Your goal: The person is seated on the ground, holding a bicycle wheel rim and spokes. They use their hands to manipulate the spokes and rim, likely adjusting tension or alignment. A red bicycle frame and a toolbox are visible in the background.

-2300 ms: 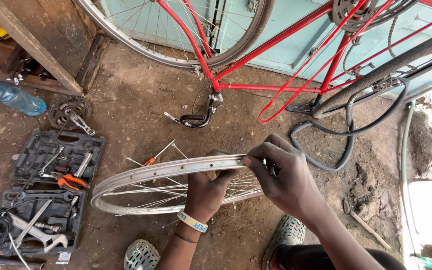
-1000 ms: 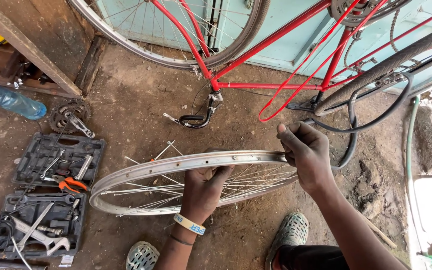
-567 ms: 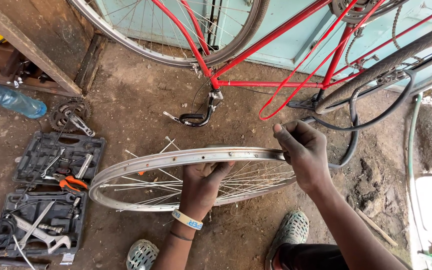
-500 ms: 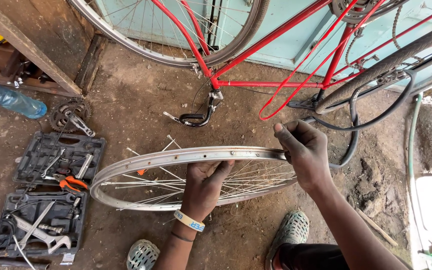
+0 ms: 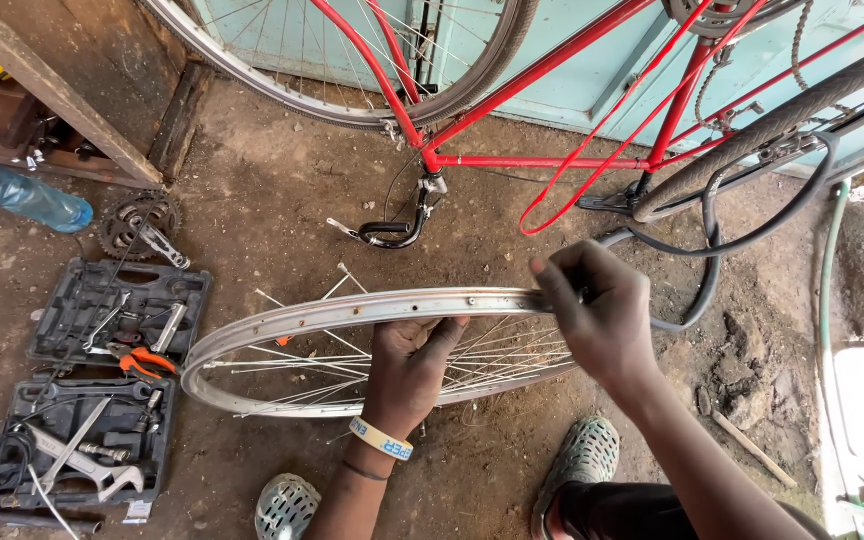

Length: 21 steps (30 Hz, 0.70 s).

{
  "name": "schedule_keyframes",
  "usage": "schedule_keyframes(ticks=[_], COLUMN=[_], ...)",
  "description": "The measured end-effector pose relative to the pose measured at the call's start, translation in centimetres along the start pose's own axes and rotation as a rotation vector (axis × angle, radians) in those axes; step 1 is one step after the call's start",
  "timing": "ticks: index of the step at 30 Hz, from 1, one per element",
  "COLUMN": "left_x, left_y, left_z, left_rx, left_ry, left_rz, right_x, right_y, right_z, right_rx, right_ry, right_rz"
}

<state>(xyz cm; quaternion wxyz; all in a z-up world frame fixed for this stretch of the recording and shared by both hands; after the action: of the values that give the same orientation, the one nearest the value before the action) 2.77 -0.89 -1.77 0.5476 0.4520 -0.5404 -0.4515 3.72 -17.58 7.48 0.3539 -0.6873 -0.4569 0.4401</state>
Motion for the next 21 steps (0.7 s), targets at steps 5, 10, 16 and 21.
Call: schedule_keyframes(ticks=[5,10,16,21], left_x=[-0.7,-0.8,-0.8,-1.2], left_y=[-3.4,0.9,0.6,2.1], left_z=[-0.8,-0.6,-0.9,-1.0], left_rx=[-0.004,-0.044,-0.041,-0.051], left_ry=[0.105,0.091,0.078,0.095], left_rz=[0.057,-0.003,-0.048,-0.117], right_x=[0.6,0.8,1.2,1.1], right_y=[0.4,0.3,0.1,0.2], right_z=[0.6,0.5,0.1,-0.4], right_rx=[-0.296,-0.416,-0.444,-0.44], right_ry=[-0.014,0.024,0.021,-0.013], right_rz=[0.21,0.283,0.239,0.224])
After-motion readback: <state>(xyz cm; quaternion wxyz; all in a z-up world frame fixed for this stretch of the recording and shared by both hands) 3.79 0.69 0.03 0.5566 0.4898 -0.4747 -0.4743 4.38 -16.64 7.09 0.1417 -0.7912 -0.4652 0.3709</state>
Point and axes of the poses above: each hand's wrist, its own z-axis away from the middle knuckle, its own x-axis out of the palm, y = z × x, the point moved 2 cm from there along -z, towards the middle knuckle, and after that the axes turned 14 degrees about -z, right-handed, at the moved point
